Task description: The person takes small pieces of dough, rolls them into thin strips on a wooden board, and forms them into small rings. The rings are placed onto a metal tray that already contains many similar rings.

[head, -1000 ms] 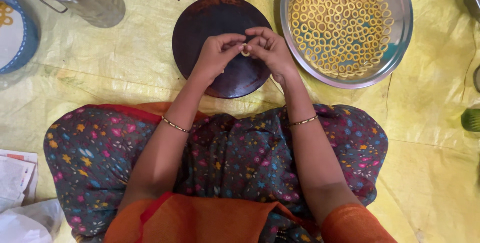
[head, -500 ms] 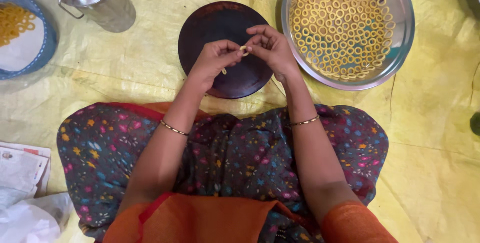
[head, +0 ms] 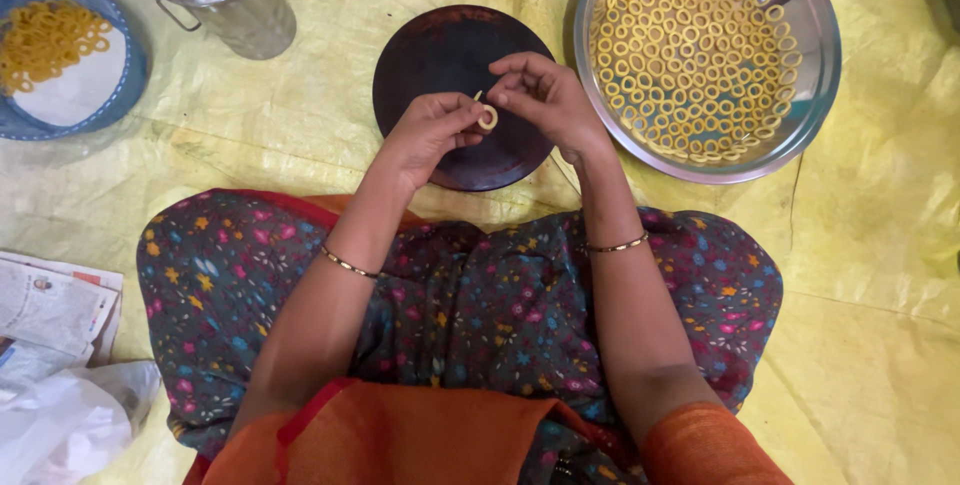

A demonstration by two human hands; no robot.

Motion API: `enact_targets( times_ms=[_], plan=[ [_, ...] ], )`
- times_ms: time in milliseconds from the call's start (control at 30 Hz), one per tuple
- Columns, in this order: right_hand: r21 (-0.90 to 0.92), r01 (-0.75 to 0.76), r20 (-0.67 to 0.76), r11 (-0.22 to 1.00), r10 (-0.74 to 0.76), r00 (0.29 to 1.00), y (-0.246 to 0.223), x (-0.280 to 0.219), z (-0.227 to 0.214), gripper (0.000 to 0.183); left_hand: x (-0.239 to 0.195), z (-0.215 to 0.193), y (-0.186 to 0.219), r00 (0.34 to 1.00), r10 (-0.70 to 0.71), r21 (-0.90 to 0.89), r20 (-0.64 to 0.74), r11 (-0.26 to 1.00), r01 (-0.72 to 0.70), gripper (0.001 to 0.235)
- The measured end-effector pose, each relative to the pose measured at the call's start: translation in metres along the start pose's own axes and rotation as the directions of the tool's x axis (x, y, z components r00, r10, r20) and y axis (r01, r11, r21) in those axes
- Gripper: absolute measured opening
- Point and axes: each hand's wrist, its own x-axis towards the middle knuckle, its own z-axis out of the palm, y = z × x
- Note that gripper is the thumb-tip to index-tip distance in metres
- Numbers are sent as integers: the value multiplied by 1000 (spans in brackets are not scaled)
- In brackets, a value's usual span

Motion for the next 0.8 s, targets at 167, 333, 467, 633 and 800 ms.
enact_targets(
  times_ms=[167,333,467,633,800],
  plan=[
    [17,-7,-148,1000,9,989,13,2,-6,26,-17,3,-8,998,-34,-129,-49,991,28,18],
    [-67,-78,-219,995,61,974,34,3,-9,23,-22,-2,-14,989,-86,-209,-119,976,59,17],
    [-118,-88,-203,989,62,977,55,6,-4,22,-11,-8,-22,994,-49,-227,-99,974,25,16],
    [-330,-116,-239,937,36,970,68,6,-1,21,-8,-19,-22,982,-90,-289,-166,956,39,19],
    [-606,-128,-262,785,-45,964,67,5,5,22,-3,-24,-16,977,-78,-316,-198,949,11,25]
  ],
)
